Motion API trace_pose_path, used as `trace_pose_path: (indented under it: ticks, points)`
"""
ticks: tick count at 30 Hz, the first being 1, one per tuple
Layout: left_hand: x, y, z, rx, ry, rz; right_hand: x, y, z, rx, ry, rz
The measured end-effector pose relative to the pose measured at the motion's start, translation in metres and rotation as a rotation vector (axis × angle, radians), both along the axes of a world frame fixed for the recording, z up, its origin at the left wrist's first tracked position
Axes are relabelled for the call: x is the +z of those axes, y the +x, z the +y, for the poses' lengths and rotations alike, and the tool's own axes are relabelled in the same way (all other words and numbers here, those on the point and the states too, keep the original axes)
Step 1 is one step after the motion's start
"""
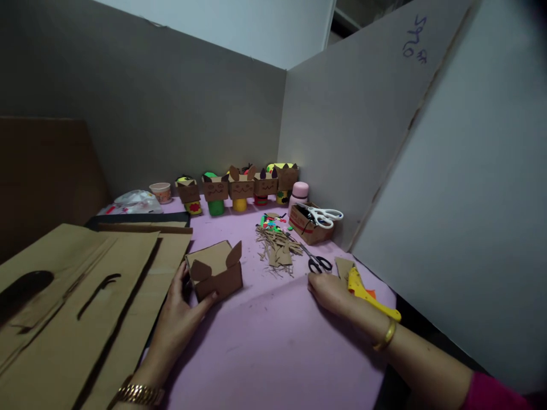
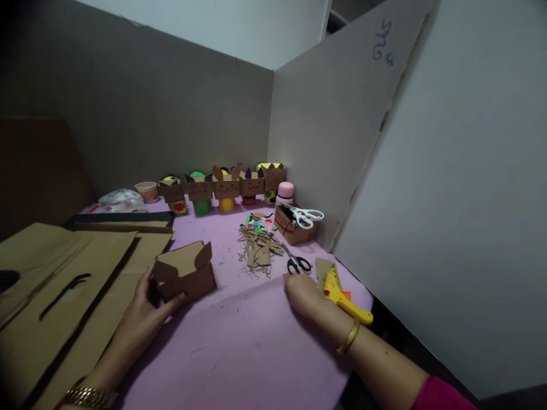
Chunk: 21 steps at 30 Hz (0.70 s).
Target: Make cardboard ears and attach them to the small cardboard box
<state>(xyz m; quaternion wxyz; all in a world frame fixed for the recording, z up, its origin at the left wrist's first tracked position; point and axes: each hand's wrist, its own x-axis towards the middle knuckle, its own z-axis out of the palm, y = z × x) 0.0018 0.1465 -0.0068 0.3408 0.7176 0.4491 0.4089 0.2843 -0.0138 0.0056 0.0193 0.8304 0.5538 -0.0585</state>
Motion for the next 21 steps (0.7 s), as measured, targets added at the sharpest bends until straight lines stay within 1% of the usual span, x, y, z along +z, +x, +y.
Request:
trace_pose_path:
  ticks: [2, 7, 9, 11, 15, 18, 21]
  points:
    - [0.003, 0.0, -0.002, 0.004, -0.015, -0.007, 0.005, 0.0, 0.005, 0.012, 0.029, 0.006]
    - [0.009, 0.001, -0.006, 0.014, -0.023, 0.017, 0.034, 0.015, 0.033, 0.018, 0.15, -0.004]
    - [0.008, 0.0, -0.004, 0.023, -0.025, 0.035, 0.038, 0.019, 0.037, 0.02, 0.137, -0.007]
    - [0.004, 0.0, -0.001, 0.024, -0.018, 0.035, 0.034, 0.019, 0.032, 0.027, 0.07, -0.002]
    - [-0.003, -0.001, 0.004, -0.007, 0.007, 0.011, 0.013, 0.01, 0.009, 0.038, -0.066, 0.022]
    - [-0.001, 0.0, 0.003, -0.003, 0.004, 0.021, 0.001, 0.007, -0.003, 0.026, -0.091, 0.044]
    - [0.005, 0.0, -0.001, 0.012, -0.009, 0.046, 0.0, 0.012, -0.006, 0.014, -0.081, 0.07]
